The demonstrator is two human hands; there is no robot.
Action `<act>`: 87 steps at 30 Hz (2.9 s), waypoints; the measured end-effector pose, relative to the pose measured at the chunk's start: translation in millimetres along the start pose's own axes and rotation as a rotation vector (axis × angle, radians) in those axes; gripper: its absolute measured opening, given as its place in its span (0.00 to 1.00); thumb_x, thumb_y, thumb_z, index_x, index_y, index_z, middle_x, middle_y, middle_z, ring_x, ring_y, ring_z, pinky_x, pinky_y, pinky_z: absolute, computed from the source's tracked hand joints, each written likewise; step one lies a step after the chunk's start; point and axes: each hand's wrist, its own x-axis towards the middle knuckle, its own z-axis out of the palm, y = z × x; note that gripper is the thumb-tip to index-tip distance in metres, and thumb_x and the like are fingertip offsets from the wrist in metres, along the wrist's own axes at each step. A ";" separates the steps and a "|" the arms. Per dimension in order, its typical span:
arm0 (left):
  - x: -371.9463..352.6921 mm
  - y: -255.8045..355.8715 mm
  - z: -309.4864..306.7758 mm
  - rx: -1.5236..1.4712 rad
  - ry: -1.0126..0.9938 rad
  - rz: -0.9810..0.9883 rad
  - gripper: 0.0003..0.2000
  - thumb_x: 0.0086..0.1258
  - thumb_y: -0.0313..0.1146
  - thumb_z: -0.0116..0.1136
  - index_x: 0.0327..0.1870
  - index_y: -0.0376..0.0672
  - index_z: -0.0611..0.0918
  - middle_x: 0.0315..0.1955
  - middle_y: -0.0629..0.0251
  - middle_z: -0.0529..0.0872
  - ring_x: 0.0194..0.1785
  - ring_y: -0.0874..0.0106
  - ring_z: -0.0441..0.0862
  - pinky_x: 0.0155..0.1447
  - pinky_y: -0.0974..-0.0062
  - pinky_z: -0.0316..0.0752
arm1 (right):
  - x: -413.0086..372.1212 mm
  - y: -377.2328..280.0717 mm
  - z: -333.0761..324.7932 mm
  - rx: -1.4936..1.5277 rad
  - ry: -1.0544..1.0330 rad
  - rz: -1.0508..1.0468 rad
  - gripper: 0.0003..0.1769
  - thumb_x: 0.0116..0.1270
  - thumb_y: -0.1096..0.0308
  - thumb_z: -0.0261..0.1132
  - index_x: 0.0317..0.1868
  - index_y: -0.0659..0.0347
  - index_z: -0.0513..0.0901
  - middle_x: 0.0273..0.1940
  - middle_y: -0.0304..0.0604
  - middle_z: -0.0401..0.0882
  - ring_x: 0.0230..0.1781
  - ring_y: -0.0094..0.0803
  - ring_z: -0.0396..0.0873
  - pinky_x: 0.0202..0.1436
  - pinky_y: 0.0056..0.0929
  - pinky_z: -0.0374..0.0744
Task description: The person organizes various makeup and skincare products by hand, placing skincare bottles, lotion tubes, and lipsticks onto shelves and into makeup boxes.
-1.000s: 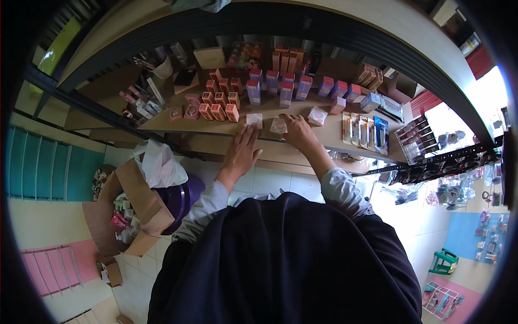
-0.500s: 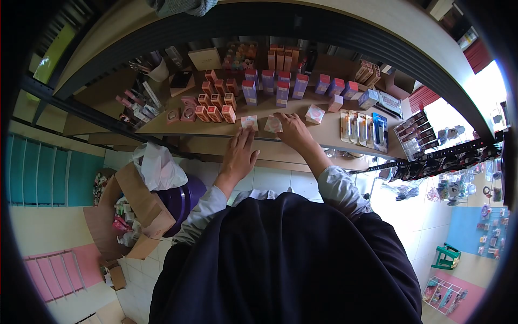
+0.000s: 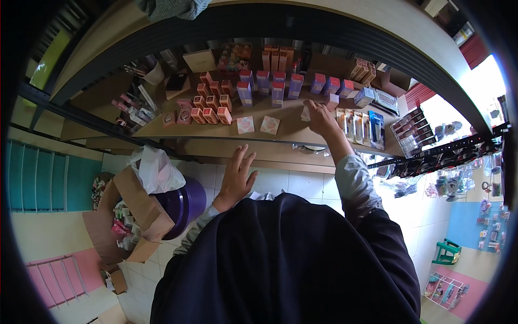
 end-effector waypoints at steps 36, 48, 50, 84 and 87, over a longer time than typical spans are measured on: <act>59.2 -4.1 22.9 0.210 -0.105 0.160 0.29 0.69 0.41 0.54 0.67 0.34 0.65 0.69 0.52 0.61 0.75 0.57 0.54 0.75 0.61 0.52 | -31.9 -37.2 -5.3 0.220 -0.005 -0.100 0.35 0.45 0.72 0.72 0.56 0.58 0.69 0.48 0.52 0.80 0.50 0.52 0.77 0.54 0.42 0.76; 63.1 2.6 36.4 0.278 -0.114 0.091 0.31 0.67 0.44 0.55 0.67 0.34 0.65 0.70 0.56 0.61 0.74 0.59 0.55 0.73 0.62 0.55 | -31.0 -34.9 -3.3 0.220 0.003 -0.100 0.35 0.44 0.72 0.73 0.56 0.59 0.70 0.45 0.53 0.80 0.49 0.52 0.77 0.54 0.41 0.76; 63.2 4.2 37.5 0.274 -0.099 0.091 0.31 0.67 0.44 0.55 0.67 0.34 0.65 0.70 0.56 0.61 0.74 0.58 0.55 0.72 0.62 0.56 | -30.7 -34.2 -3.0 0.224 0.000 -0.097 0.36 0.44 0.72 0.73 0.56 0.59 0.70 0.44 0.53 0.80 0.49 0.52 0.77 0.54 0.41 0.76; 65.1 9.9 38.9 0.225 -0.060 0.109 0.30 0.64 0.41 0.59 0.64 0.32 0.68 0.68 0.53 0.63 0.71 0.58 0.58 0.72 0.61 0.56 | -28.5 -38.7 -2.8 0.213 -0.020 -0.071 0.39 0.42 0.69 0.76 0.57 0.57 0.69 0.49 0.52 0.80 0.53 0.52 0.76 0.55 0.42 0.76; 65.0 10.2 39.3 0.220 -0.061 0.107 0.30 0.64 0.41 0.59 0.64 0.31 0.68 0.68 0.53 0.63 0.71 0.57 0.58 0.72 0.61 0.56 | -28.7 -37.4 -1.5 0.215 -0.010 -0.081 0.39 0.42 0.69 0.76 0.57 0.57 0.70 0.48 0.52 0.80 0.52 0.52 0.76 0.55 0.42 0.76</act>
